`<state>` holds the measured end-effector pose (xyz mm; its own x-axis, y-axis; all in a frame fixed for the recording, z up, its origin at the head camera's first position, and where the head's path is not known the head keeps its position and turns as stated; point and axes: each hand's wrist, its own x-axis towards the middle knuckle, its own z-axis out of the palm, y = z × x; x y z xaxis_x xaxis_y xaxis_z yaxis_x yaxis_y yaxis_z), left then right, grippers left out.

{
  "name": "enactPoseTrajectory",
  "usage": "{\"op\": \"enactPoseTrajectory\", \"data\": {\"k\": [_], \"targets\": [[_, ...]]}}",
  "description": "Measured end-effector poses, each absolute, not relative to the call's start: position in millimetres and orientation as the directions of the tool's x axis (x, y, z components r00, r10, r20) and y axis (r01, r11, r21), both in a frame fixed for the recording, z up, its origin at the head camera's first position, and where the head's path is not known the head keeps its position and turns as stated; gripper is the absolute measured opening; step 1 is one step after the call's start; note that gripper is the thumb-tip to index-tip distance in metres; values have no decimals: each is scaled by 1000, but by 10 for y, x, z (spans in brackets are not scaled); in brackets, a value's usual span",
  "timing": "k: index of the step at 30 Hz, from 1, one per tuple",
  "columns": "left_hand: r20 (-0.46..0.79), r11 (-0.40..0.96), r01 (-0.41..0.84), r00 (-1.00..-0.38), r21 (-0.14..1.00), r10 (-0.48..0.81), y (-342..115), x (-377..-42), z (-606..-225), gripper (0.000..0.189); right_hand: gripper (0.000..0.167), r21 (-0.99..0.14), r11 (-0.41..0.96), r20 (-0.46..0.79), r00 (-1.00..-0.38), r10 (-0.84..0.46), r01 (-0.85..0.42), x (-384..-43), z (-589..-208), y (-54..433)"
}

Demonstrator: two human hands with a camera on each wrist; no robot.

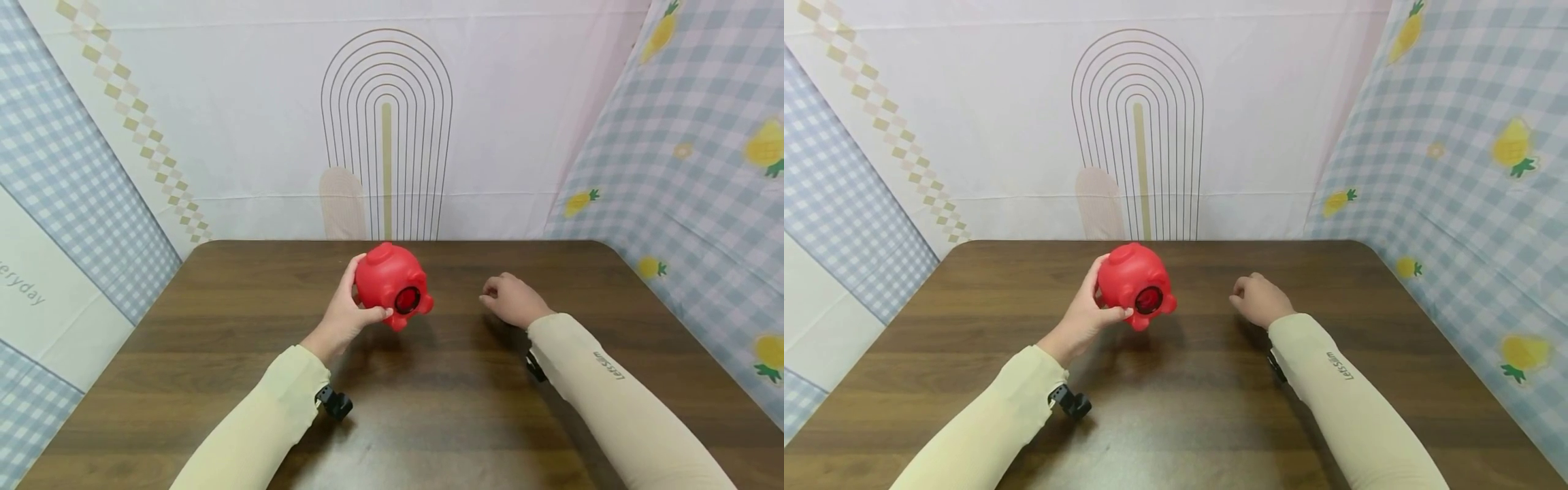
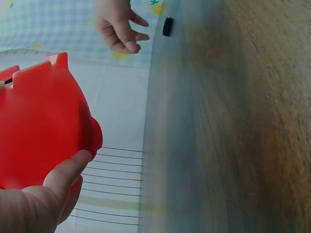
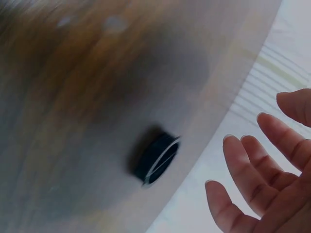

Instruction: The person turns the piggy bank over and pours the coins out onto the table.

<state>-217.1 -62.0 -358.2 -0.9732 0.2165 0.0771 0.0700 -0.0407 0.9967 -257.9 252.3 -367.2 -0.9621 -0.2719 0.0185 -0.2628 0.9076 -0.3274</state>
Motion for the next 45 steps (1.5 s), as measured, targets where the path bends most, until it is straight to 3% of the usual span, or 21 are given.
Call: {"op": "enactPoseTrajectory", "data": {"k": [13, 25, 38, 45], "targets": [[171, 44, 188, -951, 981, 259, -620, -2149, -3587, 93, 31, -501, 821, 30, -954, -299, -273, -2589, -3604, 2290], [209, 90, 242, -939, 966, 274, -619, -2125, -3608, 95, 47, -793, 604, -137, -943, -304, -79, -2538, -3464, 2053], [228, 155, 279, -931, 948, 284, -598, -2093, -3618, 93, 57, -858, 512, -263, -897, -356, 48, -2460, -3235, 1855], [229, 208, 294, -930, 933, 287, -580, -2069, -3622, 95, 55, -882, 467, -261, -884, -386, 57, -2447, -3157, 1776]]}}
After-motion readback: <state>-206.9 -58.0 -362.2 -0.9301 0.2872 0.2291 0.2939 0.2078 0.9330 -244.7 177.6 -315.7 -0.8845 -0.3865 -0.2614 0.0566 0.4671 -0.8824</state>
